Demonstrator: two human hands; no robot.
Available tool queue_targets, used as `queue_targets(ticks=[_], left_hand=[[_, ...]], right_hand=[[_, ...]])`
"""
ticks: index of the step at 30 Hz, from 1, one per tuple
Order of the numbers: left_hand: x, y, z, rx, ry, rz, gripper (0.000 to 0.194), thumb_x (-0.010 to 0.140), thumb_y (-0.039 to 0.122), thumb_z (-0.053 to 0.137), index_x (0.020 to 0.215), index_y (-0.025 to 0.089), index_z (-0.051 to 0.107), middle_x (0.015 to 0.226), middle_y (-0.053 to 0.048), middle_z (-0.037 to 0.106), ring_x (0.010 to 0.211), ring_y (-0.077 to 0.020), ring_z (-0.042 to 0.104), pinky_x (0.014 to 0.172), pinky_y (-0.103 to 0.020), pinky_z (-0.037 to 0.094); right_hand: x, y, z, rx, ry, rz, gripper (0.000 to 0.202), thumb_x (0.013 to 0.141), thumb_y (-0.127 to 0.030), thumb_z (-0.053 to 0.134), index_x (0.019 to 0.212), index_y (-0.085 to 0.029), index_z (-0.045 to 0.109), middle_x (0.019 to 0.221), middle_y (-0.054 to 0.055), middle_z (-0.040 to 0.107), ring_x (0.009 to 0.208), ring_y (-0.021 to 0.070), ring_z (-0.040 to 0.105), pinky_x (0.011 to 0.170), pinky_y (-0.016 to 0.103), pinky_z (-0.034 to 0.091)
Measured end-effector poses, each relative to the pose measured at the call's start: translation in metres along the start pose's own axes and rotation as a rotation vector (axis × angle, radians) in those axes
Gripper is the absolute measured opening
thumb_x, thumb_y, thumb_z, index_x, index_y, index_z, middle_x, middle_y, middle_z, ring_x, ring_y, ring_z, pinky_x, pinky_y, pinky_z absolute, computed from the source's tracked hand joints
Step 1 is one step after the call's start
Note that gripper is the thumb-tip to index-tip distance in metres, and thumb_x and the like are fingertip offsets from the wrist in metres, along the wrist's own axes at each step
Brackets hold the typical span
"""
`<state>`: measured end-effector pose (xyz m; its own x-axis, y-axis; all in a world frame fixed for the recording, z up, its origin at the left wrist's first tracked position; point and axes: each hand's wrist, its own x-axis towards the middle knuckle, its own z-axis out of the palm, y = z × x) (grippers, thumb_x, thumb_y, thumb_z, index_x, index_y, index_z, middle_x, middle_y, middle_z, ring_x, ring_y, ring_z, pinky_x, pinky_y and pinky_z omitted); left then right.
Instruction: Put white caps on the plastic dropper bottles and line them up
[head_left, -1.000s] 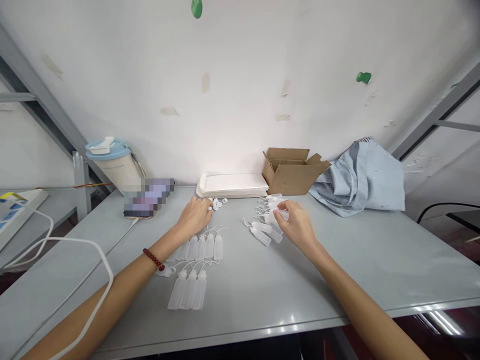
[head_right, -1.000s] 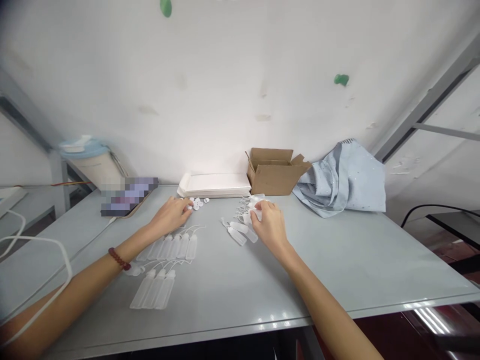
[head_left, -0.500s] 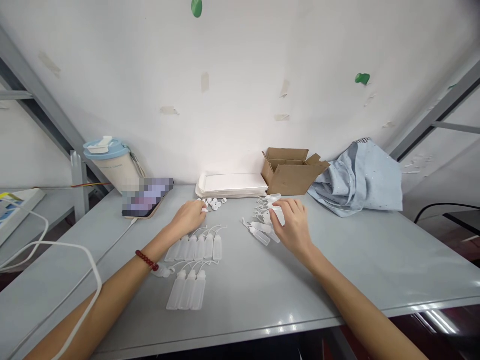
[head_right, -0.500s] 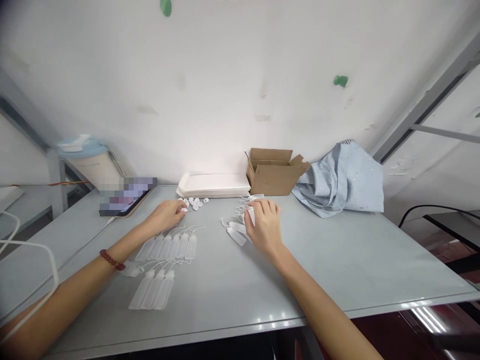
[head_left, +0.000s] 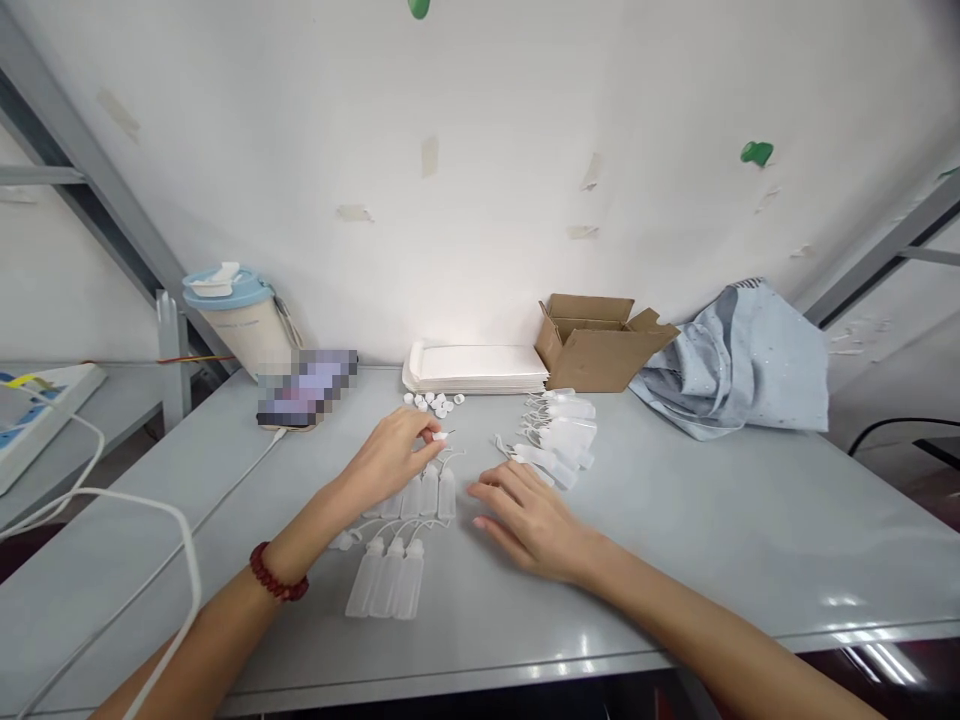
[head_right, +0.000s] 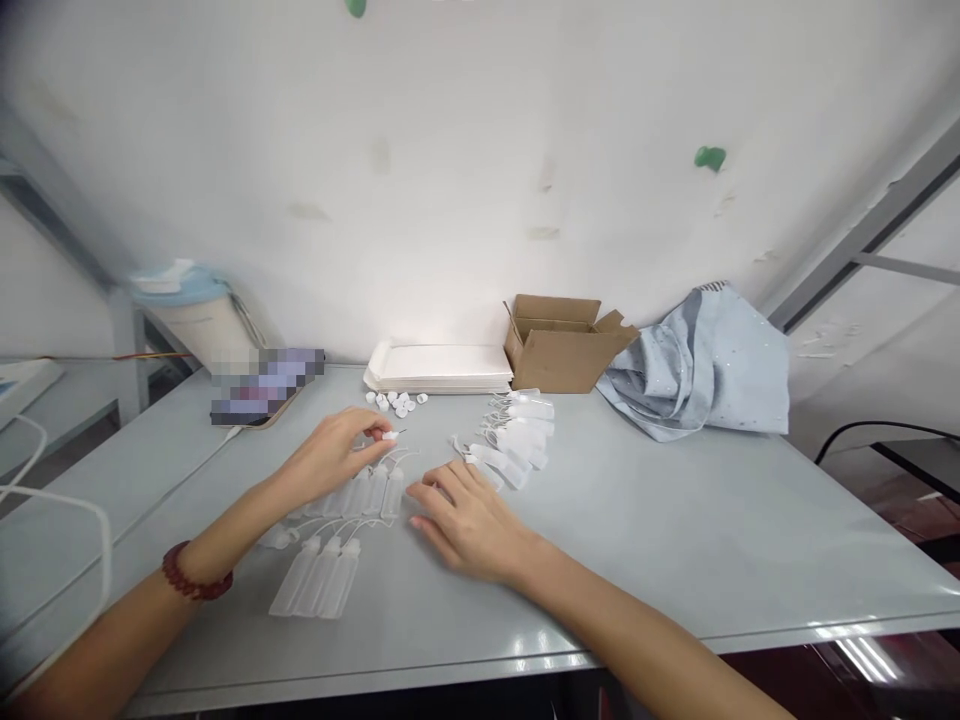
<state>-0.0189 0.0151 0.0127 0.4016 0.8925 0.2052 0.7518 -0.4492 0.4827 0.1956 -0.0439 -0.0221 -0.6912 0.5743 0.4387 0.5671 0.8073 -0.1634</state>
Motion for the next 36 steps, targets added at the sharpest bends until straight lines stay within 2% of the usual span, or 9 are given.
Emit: queue_targets(ticks=[5, 9, 22, 36], left_hand=[[-0.006, 0.012, 0.007, -0.085, 0.078, 0.001, 0.013, 0.08, 0.029, 0.052, 0.083, 0.018, 0.059, 0.084, -0.004, 0.065, 0.085, -0.0201, 0.058, 0.077, -0.032, 0.044], [-0.007, 0.016, 0.01, -0.104, 0.098, 0.017, 0.013, 0.081, 0.028, 0.051, 0.082, 0.019, 0.06, 0.084, -0.004, 0.064, 0.085, -0.0201, 0.058, 0.076, -0.032, 0.045], [-0.011, 0.022, 0.014, -0.105, 0.088, 0.068, 0.012, 0.082, 0.025, 0.05, 0.082, 0.018, 0.059, 0.082, -0.004, 0.064, 0.084, -0.0194, 0.057, 0.076, -0.033, 0.044], [-0.013, 0.025, 0.017, -0.109, 0.079, 0.062, 0.011, 0.082, 0.026, 0.05, 0.083, 0.02, 0.059, 0.084, -0.004, 0.064, 0.083, -0.0197, 0.058, 0.074, -0.032, 0.046]], right_hand=[[0.0, -0.001, 0.007, -0.026, -0.127, 0.011, 0.035, 0.093, -0.037, 0.038, 0.122, -0.02, 0.048, 0.114, 0.013, 0.05, 0.097, 0.0224, 0.045, 0.081, 0.037, 0.04], [0.001, -0.003, 0.01, -0.033, -0.176, 0.037, 0.04, 0.093, -0.044, 0.036, 0.126, -0.025, 0.047, 0.114, 0.011, 0.049, 0.094, 0.0218, 0.044, 0.082, 0.037, 0.04], [0.004, -0.002, 0.01, 0.021, -0.194, 0.058, 0.044, 0.091, -0.048, 0.038, 0.126, -0.025, 0.047, 0.113, 0.011, 0.048, 0.098, 0.0231, 0.041, 0.087, 0.04, 0.037], [0.004, -0.001, 0.011, -0.011, -0.183, 0.056, 0.039, 0.092, -0.048, 0.035, 0.117, -0.022, 0.051, 0.096, 0.007, 0.052, 0.088, 0.0195, 0.043, 0.079, 0.034, 0.038]])
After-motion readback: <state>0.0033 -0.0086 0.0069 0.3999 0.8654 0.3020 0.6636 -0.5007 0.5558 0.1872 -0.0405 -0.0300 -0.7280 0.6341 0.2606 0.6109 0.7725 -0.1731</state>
